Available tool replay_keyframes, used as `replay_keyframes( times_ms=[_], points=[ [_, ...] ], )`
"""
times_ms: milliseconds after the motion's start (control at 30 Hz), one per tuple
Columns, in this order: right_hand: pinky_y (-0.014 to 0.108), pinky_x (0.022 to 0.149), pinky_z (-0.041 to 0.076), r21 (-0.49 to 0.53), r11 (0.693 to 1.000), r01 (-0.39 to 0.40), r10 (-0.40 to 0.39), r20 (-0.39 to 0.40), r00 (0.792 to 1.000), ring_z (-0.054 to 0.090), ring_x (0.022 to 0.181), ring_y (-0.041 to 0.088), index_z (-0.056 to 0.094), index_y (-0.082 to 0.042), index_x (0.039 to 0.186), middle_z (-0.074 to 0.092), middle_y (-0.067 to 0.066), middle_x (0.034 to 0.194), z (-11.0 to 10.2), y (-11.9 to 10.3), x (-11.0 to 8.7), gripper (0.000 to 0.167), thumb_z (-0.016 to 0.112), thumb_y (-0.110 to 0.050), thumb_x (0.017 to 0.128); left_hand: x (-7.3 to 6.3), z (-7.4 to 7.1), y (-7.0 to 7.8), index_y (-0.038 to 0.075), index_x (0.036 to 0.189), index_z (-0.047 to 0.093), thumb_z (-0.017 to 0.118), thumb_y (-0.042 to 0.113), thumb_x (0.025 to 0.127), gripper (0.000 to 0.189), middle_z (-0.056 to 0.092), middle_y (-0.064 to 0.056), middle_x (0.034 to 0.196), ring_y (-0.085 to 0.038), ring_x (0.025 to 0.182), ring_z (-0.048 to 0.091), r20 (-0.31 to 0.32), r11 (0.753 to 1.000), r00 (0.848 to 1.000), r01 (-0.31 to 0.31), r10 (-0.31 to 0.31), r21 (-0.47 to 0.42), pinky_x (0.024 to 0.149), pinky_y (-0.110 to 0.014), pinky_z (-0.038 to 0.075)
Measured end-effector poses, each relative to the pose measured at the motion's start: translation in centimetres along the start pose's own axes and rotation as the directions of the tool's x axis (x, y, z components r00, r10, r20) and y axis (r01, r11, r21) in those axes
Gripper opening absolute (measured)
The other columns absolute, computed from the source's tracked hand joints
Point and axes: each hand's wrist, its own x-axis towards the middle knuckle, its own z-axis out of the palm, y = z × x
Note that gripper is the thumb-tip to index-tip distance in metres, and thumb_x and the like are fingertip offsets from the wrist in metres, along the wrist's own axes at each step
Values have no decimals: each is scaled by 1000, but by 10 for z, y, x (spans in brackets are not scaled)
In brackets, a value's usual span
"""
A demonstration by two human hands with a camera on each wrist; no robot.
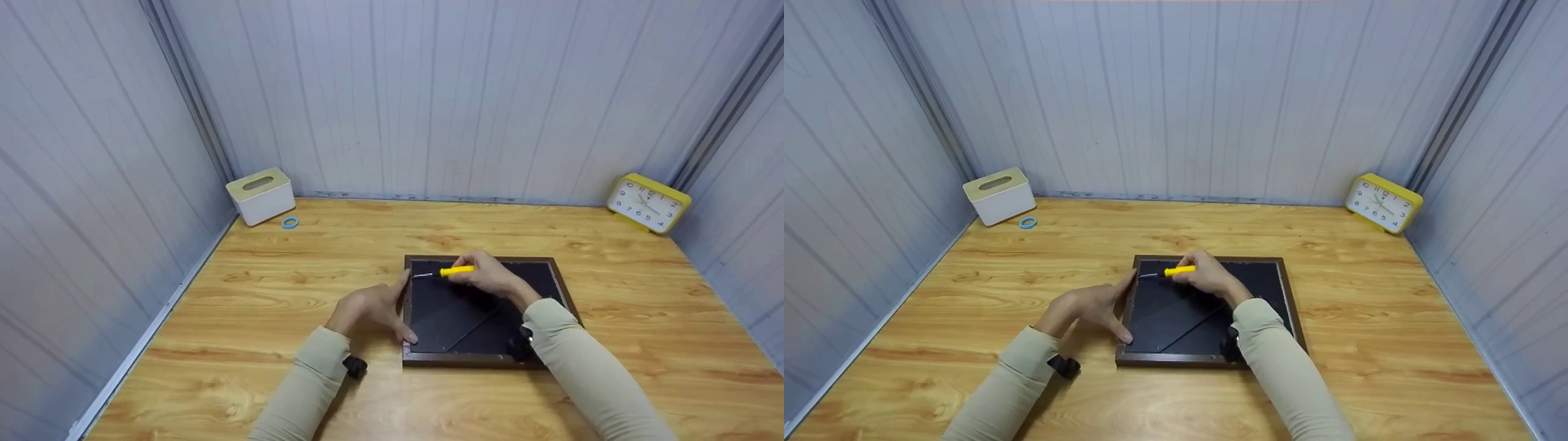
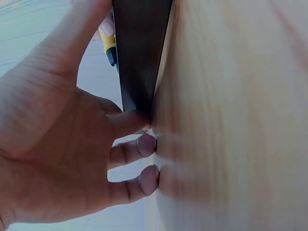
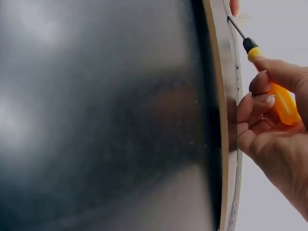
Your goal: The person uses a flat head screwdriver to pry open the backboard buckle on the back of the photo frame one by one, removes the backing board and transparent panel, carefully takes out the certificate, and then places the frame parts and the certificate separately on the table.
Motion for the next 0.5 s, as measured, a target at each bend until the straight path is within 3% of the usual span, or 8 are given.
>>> replay_keyframes(
  times_ms=[133,200,300,367,433,500],
  points=[
    [29,68,51,80,996,-24,23,12,1000,57,77,19,67,3,101,64,10,94,0,-1,2,17,73,-10,92,-2,-1,-2,37,161,1,84,63,64,131,58,-12,137,-20,130,47,38,997,996,-75,76,-22,112,-42,35],
    [29,69,52,88,996,-34,32,19,999,59,78,20,68,3,101,64,11,96,-1,-1,3,17,73,-10,92,-2,-1,-3,39,161,10,83,61,67,120,64,-8,128,-16,127,46,55,995,993,-100,101,-29,112,-41,35],
    [29,70,55,77,996,-45,44,17,999,61,81,21,68,3,101,65,13,101,-2,-2,2,16,73,-9,92,-2,0,-2,39,160,19,82,59,69,112,72,1,89,-13,116,50,68,993,991,-112,114,-38,110,-38,36],
    [31,73,56,93,994,-65,64,14,998,63,86,22,69,2,102,64,14,103,-2,-3,4,15,73,-8,91,-3,0,-2,39,159,20,83,59,69,111,72,-1,78,-13,109,54,69,994,992,-104,107,-43,109,-37,36],
    [33,76,58,120,989,-83,82,12,997,64,89,24,68,3,102,63,15,105,-2,-5,5,16,73,-7,91,-3,1,-2,40,159,21,83,60,68,111,73,-7,106,-15,116,54,60,994,993,-99,101,-38,109,-38,37],
    [37,78,59,152,984,-98,97,13,995,64,91,25,66,4,103,62,16,105,-1,-10,7,16,72,-4,91,-3,1,-1,41,158,21,83,61,68,111,58,-16,138,-21,127,51,52,995,994,-94,95,-24,110,-39,37]
  ],
)
